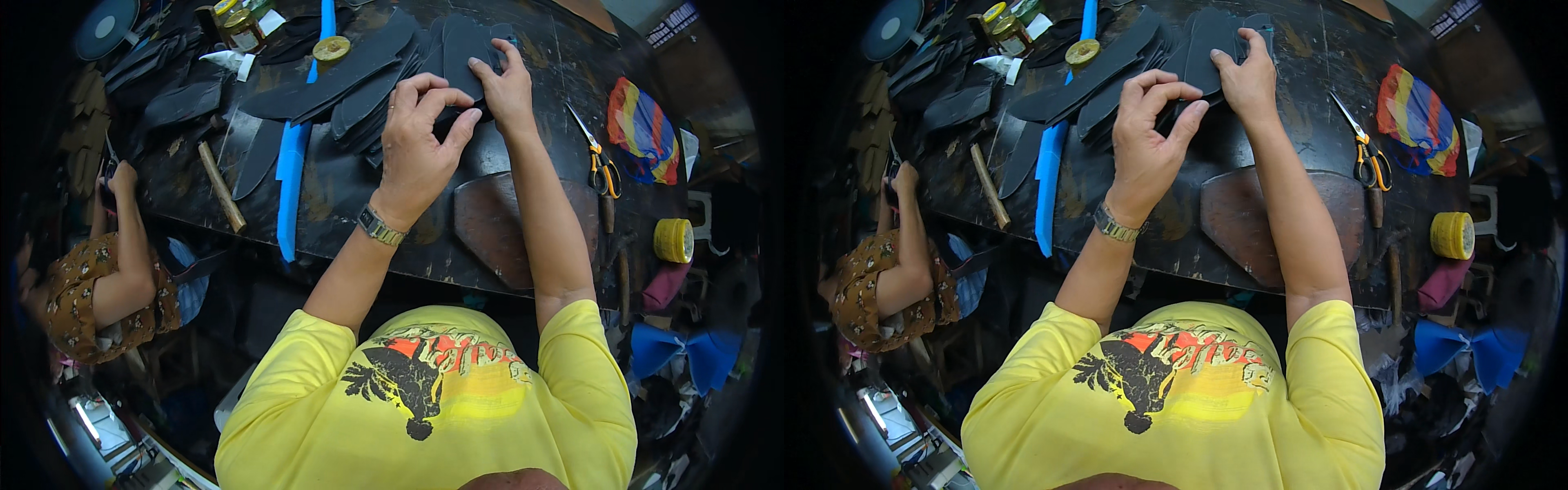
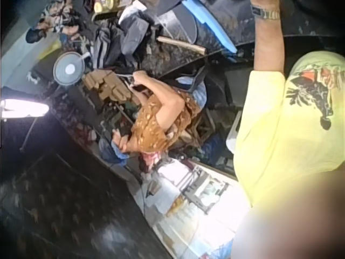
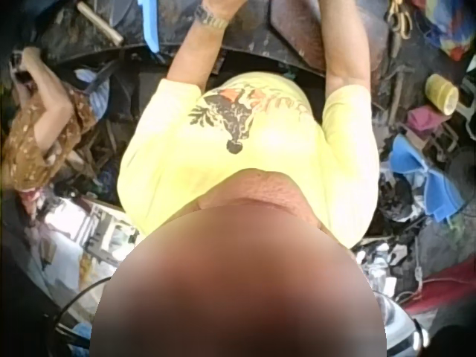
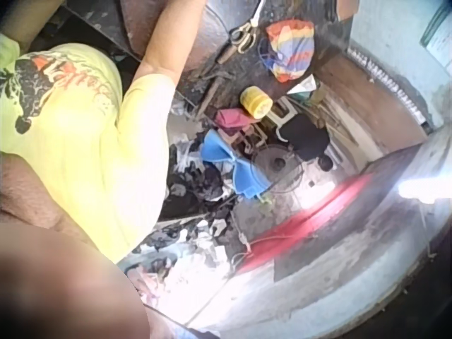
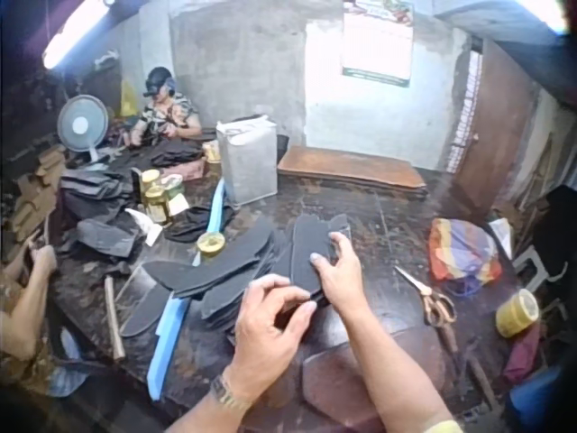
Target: The person repeatedly hammers a teal-colored sole-like piece on a curved metal anvil, then flips it and continues hammering. They also handle black sole pieces, placing them on the anvil and adjusting them between strikes.
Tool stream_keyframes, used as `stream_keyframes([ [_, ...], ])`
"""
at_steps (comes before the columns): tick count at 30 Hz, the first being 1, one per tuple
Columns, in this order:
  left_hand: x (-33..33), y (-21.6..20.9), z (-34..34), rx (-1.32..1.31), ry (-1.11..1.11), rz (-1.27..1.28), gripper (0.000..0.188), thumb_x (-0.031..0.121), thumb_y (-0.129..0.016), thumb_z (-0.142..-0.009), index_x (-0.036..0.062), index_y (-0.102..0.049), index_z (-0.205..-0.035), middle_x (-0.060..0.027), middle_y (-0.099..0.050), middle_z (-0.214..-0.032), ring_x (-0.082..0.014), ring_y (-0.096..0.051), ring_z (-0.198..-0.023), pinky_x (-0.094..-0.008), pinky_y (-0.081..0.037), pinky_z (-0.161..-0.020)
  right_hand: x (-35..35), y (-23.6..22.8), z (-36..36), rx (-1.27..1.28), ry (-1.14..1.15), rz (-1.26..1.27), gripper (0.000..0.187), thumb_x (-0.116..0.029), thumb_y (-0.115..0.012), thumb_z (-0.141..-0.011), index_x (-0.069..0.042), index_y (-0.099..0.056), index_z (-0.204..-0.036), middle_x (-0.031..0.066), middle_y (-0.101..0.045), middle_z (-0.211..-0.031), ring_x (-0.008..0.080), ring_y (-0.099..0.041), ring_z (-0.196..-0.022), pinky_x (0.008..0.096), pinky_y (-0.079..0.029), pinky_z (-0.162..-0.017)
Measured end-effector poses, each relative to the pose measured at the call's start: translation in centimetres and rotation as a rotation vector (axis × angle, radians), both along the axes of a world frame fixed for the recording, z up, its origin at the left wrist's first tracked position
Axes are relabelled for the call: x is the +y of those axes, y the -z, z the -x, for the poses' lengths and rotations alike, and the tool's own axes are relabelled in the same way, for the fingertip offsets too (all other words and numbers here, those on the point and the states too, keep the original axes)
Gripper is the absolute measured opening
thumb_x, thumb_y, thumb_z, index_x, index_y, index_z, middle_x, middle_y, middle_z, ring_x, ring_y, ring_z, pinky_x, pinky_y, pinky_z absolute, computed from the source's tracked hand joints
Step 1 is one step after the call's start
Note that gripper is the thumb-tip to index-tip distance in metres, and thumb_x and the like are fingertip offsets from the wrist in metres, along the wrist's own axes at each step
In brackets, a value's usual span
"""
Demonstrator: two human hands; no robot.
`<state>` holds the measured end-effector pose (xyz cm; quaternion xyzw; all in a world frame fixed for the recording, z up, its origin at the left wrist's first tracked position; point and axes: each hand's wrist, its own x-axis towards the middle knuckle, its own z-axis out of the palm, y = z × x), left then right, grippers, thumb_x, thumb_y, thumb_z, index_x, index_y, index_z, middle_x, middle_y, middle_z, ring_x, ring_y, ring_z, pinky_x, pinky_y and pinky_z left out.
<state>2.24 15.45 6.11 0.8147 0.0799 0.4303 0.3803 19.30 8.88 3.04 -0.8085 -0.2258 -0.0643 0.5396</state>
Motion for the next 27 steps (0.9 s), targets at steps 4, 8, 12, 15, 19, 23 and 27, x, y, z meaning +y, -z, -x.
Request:
stream_keyframes([
  [4, 0.3, 0.5, 0.3, 0.052, 0.096, 0.067, 0.025, 0.017, -0.078, -0.085, 0.0064, -0.072, -0.107, -0.0127, -0.057, -0.12, -0.0303, -0.058, -0.111, -0.0402, -0.049, -0.095, -0.5, 0.3, 0.2, 0.011, -0.073, -0.029, 0.06, -0.033, -0.076, -0.084, -0.001, -0.061, -0.132, 0.0261, -0.07, -0.114, 0.0363, -0.068, -0.107, 0.0407, -0.052, -0.094],
  [8, -0.5, 0.7, 0.4, 0.057, 0.145, 0.015, 0.029, 0.016, -0.078, -0.084, 0.0071, -0.071, -0.111, -0.0146, -0.057, -0.124, -0.0322, -0.056, -0.118, -0.0416, -0.048, -0.099, -0.9, -0.2, -0.6, 0.086, -0.061, 0.033, 0.059, -0.035, -0.077, -0.084, 0.0, -0.064, -0.13, 0.0227, -0.072, -0.106, 0.0341, -0.07, -0.098, 0.0388, -0.053, -0.087],
  [12, -0.3, 0.8, 0.6, 0.088, 0.112, 0.0, 0.034, 0.016, -0.078, -0.084, 0.0067, -0.07, -0.115, -0.0177, -0.054, -0.133, -0.037, -0.057, -0.12, -0.043, -0.049, -0.099, -0.7, -0.6, -0.3, 0.073, -0.182, 0.073, 0.055, -0.036, -0.074, -0.086, 0.001, -0.066, -0.126, 0.0224, -0.073, -0.099, 0.0318, -0.071, -0.092, 0.037, -0.054, -0.084],
  [15, 0.1, 0.7, 1.5, 0.113, 0.103, 0.018, 0.036, 0.016, -0.078, -0.084, 0.0082, -0.07, -0.119, -0.0192, -0.054, -0.137, -0.038, -0.058, -0.122, -0.0429, -0.049, -0.101, -0.7, -0.7, 1.1, -0.138, -0.189, 0.253, 0.05, -0.038, -0.068, -0.091, -0.005, -0.066, -0.128, 0.026, -0.069, -0.118, 0.0429, -0.066, -0.112, 0.0458, -0.052, -0.096],
  [19, -0.5, 0.4, 3.0, 0.016, 0.06, -0.009, 0.035, 0.013, -0.08, -0.083, 0.0105, -0.073, -0.118, -0.016, -0.057, -0.137, -0.0333, -0.056, -0.127, -0.0406, -0.045, -0.105, -2.3, -1.6, 3.1, -0.161, -0.151, 0.268, 0.054, -0.045, -0.065, -0.094, -0.008, -0.062, -0.134, 0.0236, -0.07, -0.118, 0.0444, -0.064, -0.113, 0.048, -0.051, -0.098],
  [23, -1.2, 0.5, 6.0, -0.01, 0.118, -0.047, 0.024, 0.005, -0.075, -0.087, 0.0077, -0.075, -0.111, -0.0117, -0.064, -0.127, -0.0264, -0.06, -0.121, -0.0362, -0.046, -0.103, -7.5, -2.1, 6.7, -0.195, -0.179, 0.182, 0.042, -0.033, -0.071, -0.093, -0.008, -0.065, -0.127, 0.0153, -0.066, -0.09, 0.0286, -0.063, -0.08, 0.0391, -0.052, -0.074],
  [27, -3.1, 2.6, 8.8, 0.048, 0.294, 0.023, 0.018, -0.003, -0.072, -0.087, 0.0035, -0.074, -0.104, -0.0106, -0.072, -0.102, -0.0247, -0.07, -0.095, -0.0327, -0.054, -0.086, -14.8, -1.7, 12.6, -0.365, -0.223, -0.017, 0.019, -0.016, -0.075, -0.091, -0.002, -0.071, -0.104, 0.0104, -0.065, -0.078, 0.0188, -0.059, -0.064, 0.0317, -0.047, -0.06],
])
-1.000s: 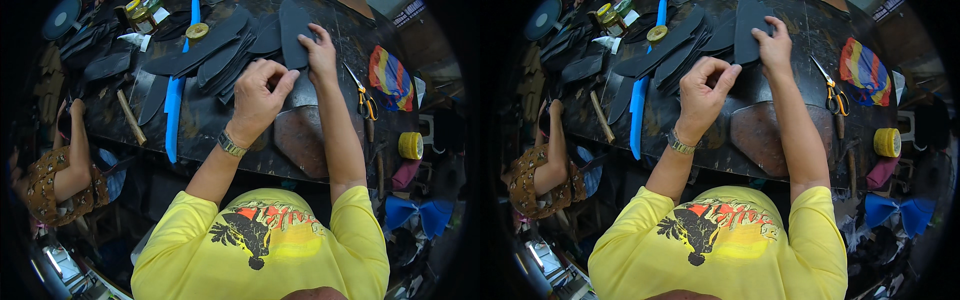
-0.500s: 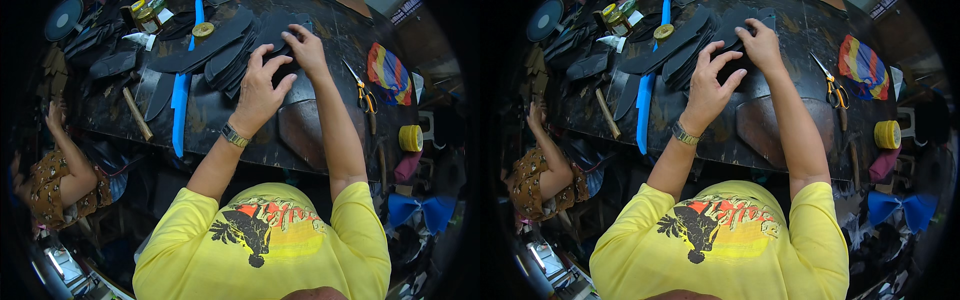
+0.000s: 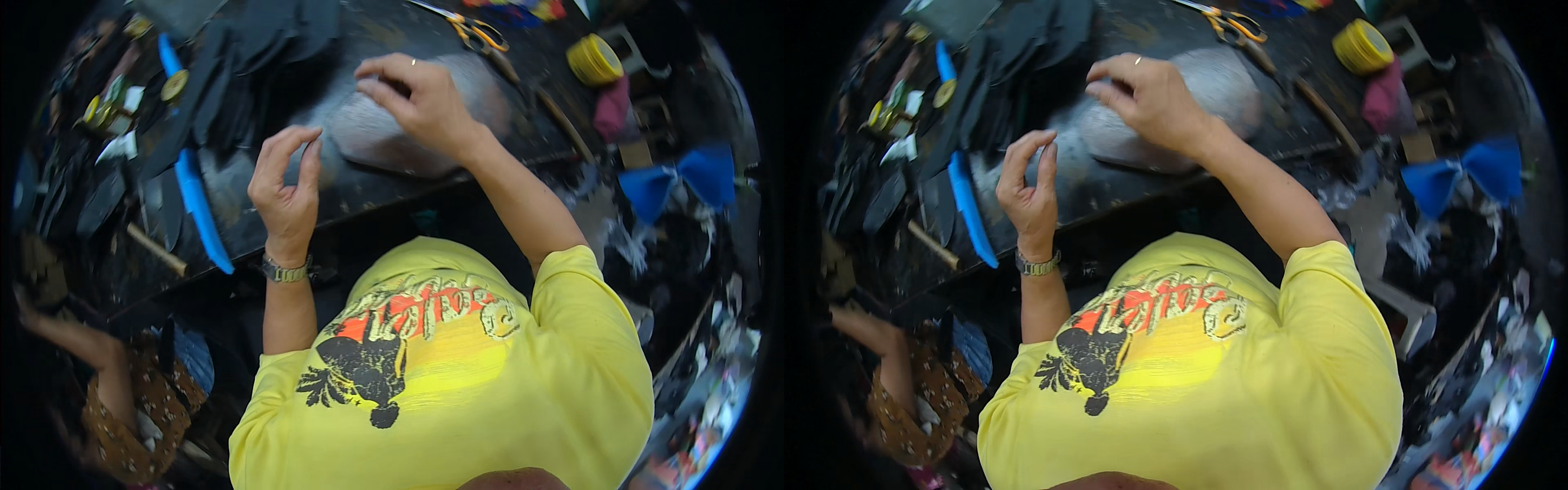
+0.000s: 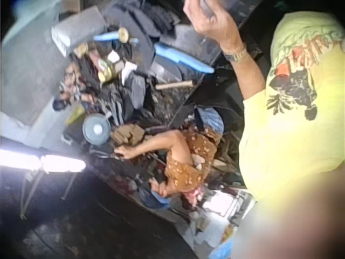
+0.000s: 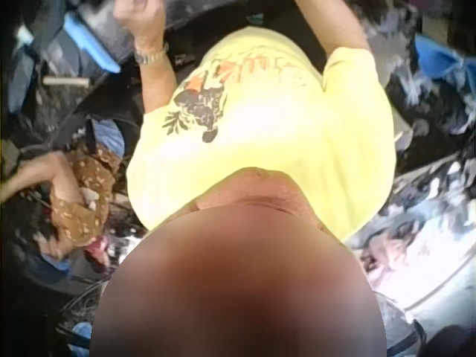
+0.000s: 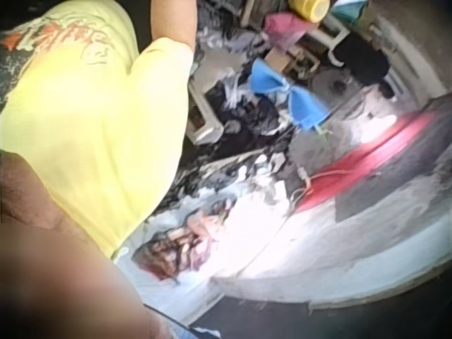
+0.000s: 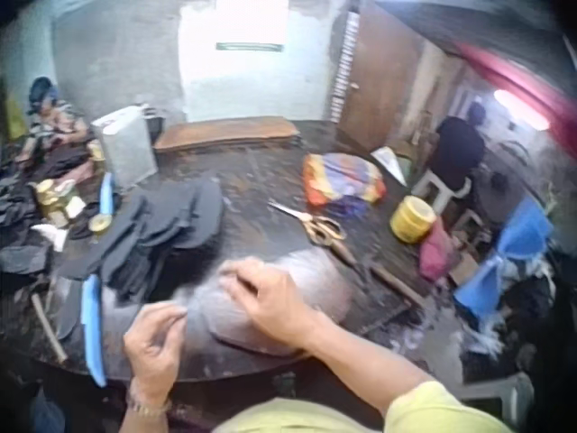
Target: The person repeatedly hammers a teal-colored sole-like piece on a curved metal anvil, then flips it and continues hammering. They also handle black sole pieces, placing them on the anvil and adjusting them between strikes.
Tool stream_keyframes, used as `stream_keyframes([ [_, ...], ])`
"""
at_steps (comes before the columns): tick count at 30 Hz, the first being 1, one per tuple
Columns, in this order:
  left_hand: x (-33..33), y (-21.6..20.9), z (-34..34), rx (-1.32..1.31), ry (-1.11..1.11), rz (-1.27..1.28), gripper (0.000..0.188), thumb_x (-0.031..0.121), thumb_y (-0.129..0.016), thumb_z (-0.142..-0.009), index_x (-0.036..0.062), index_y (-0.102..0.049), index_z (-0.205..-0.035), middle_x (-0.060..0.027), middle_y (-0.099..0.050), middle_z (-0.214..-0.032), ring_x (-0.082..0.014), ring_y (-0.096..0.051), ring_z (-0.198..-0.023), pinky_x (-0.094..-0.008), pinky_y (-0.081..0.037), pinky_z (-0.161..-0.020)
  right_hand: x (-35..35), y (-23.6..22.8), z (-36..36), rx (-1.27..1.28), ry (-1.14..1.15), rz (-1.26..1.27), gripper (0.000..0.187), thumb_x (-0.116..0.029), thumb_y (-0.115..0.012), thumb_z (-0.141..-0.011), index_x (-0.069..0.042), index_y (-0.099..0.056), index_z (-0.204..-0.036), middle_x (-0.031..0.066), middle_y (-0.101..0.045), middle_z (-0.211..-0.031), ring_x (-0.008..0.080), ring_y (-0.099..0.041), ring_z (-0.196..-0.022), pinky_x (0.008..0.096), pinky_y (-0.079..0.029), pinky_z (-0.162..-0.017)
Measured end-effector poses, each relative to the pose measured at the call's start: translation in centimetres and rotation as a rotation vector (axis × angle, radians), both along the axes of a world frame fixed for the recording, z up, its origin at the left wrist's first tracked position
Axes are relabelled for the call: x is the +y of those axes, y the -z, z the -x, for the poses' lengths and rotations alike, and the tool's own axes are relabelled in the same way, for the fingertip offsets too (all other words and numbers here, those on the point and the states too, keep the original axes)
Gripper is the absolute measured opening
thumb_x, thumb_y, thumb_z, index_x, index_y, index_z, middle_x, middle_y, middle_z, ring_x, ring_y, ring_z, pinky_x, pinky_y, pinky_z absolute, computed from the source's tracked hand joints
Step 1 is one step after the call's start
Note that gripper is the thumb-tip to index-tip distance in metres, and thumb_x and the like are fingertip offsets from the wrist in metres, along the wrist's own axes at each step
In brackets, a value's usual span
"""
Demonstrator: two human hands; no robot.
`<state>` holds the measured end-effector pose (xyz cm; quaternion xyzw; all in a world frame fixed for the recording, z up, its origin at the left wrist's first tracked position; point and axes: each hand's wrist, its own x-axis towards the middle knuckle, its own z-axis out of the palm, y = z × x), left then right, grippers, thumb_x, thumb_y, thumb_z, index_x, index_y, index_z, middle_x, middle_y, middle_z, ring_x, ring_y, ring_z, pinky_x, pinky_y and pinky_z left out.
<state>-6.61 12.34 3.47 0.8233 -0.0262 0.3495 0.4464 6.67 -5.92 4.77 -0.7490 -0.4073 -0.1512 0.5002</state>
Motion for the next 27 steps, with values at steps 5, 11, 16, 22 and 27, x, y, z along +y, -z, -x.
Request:
stream_keyframes([
  [5, -3.1, 4.2, 1.6, 0.143, 0.107, -0.168, 0.016, -0.001, -0.074, -0.085, 0.0041, -0.074, -0.1, -0.0104, -0.07, -0.104, -0.0281, -0.067, -0.1, -0.037, -0.053, -0.089, -9.1, 1.5, 9.0, -0.012, -0.135, 0.264, 0.025, -0.022, -0.078, -0.086, -0.005, -0.062, -0.075, 0.0119, -0.058, -0.07, 0.0317, -0.062, -0.062, 0.0384, -0.047, -0.055],
  [11, -4.2, 6.4, 1.6, 0.094, -0.005, -0.402, 0.017, 0.002, -0.076, -0.081, 0.006, -0.073, -0.097, -0.0089, -0.066, -0.109, -0.0299, -0.062, -0.107, -0.0405, -0.051, -0.093, -15.5, 7.8, 12.6, 0.081, 0.005, 0.687, 0.02, -0.024, -0.076, -0.086, -0.007, -0.067, -0.087, 0.0099, -0.061, -0.089, 0.0294, -0.06, -0.089, 0.0417, -0.048, -0.078],
  [16, -4.2, 6.8, 1.6, 0.072, -0.023, -0.424, 0.014, 0.006, -0.076, -0.084, 0.0052, -0.075, -0.098, -0.0084, -0.067, -0.111, -0.0279, -0.062, -0.106, -0.0382, -0.05, -0.092, -18.4, 12.5, 12.5, 0.125, 0.126, 0.989, 0.042, -0.03, -0.073, -0.088, -0.013, -0.067, -0.126, 0.0123, -0.057, -0.137, 0.0311, -0.046, -0.131, 0.0538, -0.036, -0.108],
  [22, -4.1, 7.0, 1.3, 0.07, -0.077, -0.519, 0.013, 0.009, -0.077, -0.084, 0.0074, -0.076, -0.097, -0.0087, -0.066, -0.111, -0.0285, -0.061, -0.107, -0.0398, -0.049, -0.093, -16.8, 15.2, 14.6, -0.001, 0.155, 1.075, 0.042, -0.04, -0.068, -0.09, -0.015, -0.07, -0.124, 0.0093, -0.049, -0.152, 0.0305, -0.028, -0.15, 0.0642, -0.021, -0.118],
  [27, -3.7, 7.5, 1.1, 0.058, -0.099, -0.558, 0.013, 0.012, -0.078, -0.085, 0.0086, -0.077, -0.097, -0.0101, -0.065, -0.114, -0.0289, -0.061, -0.11, -0.0409, -0.048, -0.097, -16.3, 15.5, 14.8, 0.001, 0.169, 1.045, 0.037, -0.039, -0.07, -0.088, -0.013, -0.074, -0.114, 0.0101, -0.053, -0.149, 0.0299, -0.027, -0.151, 0.0648, -0.02, -0.118],
])
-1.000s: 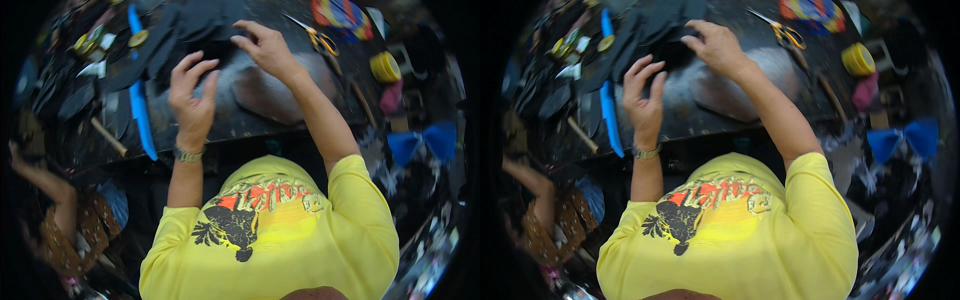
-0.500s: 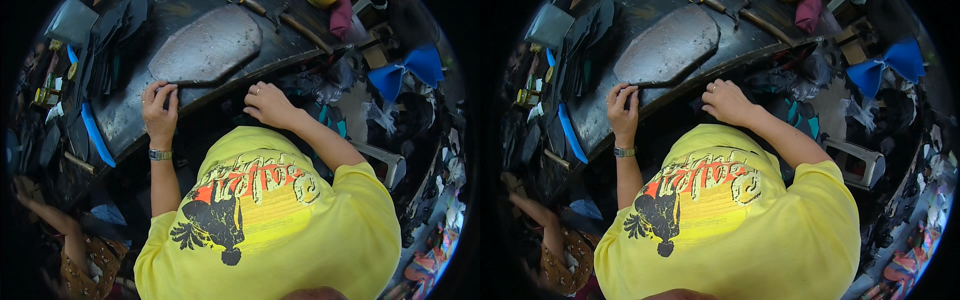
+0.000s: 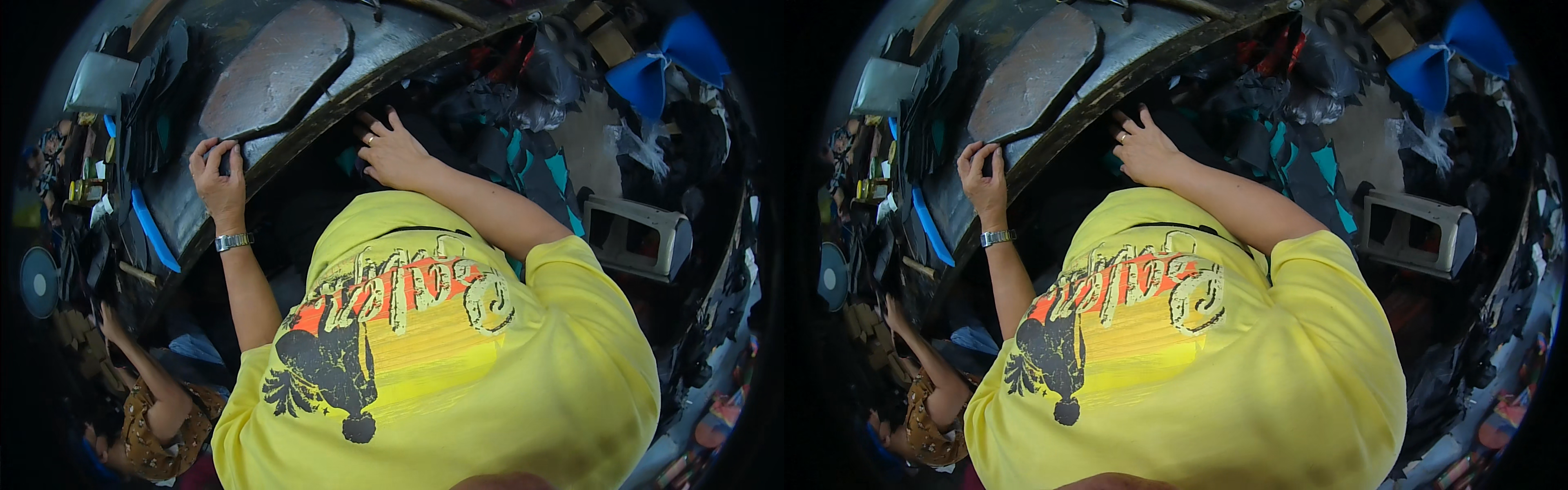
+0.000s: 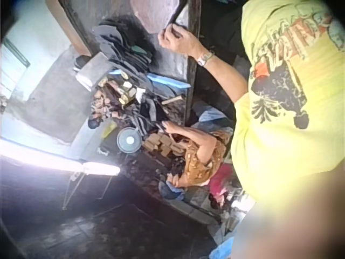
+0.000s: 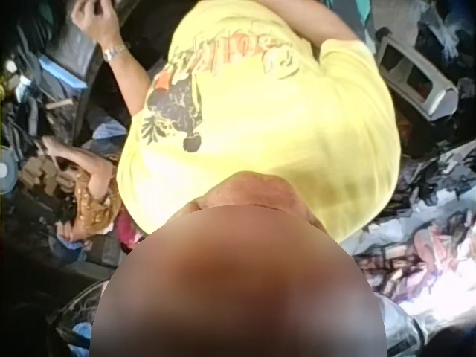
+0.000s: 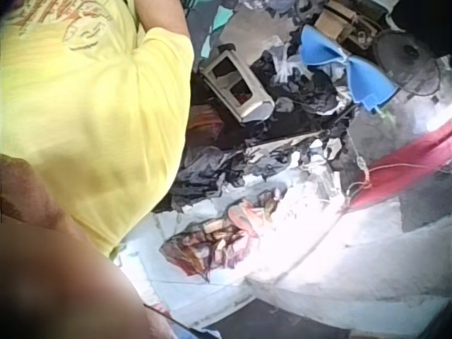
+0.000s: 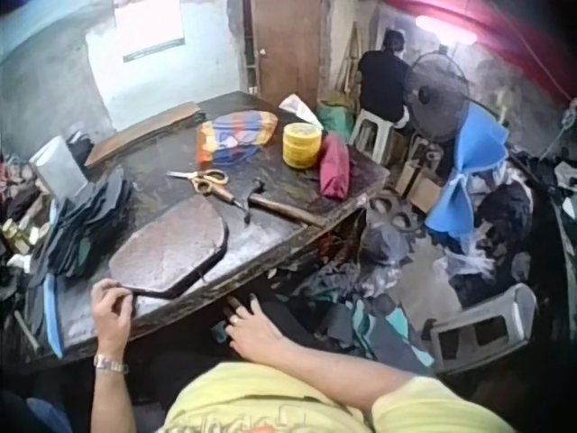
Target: The person repeatedly hammers a teal-colored sole-like piece on a curved metal anvil, then flips it and continues hammering. They also handle black sole pieces, placing them on the anvil and adjusting them between strikes.
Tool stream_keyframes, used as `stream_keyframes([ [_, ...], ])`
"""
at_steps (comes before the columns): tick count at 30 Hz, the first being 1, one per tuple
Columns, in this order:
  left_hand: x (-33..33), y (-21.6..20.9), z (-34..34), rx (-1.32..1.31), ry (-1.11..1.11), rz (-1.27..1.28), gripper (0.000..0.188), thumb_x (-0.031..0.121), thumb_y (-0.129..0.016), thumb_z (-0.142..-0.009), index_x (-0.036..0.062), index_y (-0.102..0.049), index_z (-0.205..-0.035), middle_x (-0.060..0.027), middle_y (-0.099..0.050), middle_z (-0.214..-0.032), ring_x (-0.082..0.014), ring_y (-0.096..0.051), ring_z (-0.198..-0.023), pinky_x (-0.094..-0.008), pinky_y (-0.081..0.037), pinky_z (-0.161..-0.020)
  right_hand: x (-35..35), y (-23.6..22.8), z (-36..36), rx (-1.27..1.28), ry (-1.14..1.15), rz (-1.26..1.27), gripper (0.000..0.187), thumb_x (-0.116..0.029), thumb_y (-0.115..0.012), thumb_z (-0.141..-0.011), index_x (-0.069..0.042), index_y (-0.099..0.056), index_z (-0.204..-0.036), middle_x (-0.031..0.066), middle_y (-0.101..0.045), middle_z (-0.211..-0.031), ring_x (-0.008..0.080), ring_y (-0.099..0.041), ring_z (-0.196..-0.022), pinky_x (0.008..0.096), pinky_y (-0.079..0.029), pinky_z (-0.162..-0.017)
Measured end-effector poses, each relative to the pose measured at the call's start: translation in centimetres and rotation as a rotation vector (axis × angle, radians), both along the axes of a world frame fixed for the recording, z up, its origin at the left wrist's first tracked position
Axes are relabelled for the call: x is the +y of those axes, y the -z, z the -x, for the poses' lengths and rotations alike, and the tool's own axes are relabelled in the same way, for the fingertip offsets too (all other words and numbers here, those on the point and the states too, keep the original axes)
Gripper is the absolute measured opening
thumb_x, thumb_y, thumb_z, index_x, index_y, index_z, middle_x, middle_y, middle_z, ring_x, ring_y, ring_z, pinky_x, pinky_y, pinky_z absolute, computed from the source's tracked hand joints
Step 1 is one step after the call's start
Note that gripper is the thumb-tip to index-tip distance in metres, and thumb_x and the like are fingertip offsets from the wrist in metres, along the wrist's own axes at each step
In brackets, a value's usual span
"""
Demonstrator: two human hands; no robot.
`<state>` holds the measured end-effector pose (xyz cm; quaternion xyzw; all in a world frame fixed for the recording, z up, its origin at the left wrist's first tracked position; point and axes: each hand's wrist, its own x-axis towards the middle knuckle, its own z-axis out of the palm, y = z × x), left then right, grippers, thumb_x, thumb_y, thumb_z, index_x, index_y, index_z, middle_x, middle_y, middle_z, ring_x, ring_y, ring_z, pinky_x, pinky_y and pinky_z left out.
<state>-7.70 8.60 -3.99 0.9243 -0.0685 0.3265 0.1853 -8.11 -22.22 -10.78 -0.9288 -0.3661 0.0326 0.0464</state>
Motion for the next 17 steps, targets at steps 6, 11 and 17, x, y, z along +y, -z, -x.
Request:
stream_keyframes([
  [6, 0.0, 0.0, 0.0, 0.002, -0.005, 0.003, 0.012, 0.012, -0.078, -0.085, 0.0091, -0.076, -0.097, -0.0102, -0.065, -0.113, -0.0297, -0.061, -0.11, -0.0412, -0.048, -0.097, -0.4, -0.2, -0.1, -0.022, 0.003, 0.013, 0.036, -0.039, -0.07, -0.088, -0.012, -0.075, -0.112, 0.0109, -0.055, -0.146, 0.0308, -0.025, -0.151, 0.0664, -0.02, -0.117],
  [11, -0.2, 0.1, 0.0, -0.011, -0.013, -0.013, 0.012, 0.013, -0.077, -0.086, 0.0087, -0.076, -0.097, -0.0105, -0.065, -0.113, -0.0295, -0.061, -0.111, -0.041, -0.048, -0.098, 0.3, -0.3, -0.4, -0.025, -0.038, 0.078, 0.032, -0.037, -0.069, -0.089, -0.01, -0.077, -0.106, 0.0115, -0.057, -0.142, 0.0326, -0.023, -0.152, 0.0725, -0.019, -0.115],
  [17, 0.0, 0.2, 0.1, 0.003, -0.017, -0.017, 0.013, 0.014, -0.077, -0.087, 0.0087, -0.076, -0.098, -0.0106, -0.065, -0.116, -0.0299, -0.061, -0.112, -0.0421, -0.047, -0.1, 1.6, 0.7, -0.9, -0.01, -0.063, 0.14, 0.031, -0.036, -0.07, -0.085, -0.011, -0.079, -0.101, 0.0112, -0.058, -0.142, 0.0339, -0.02, -0.153, 0.0748, -0.017, -0.116],
])
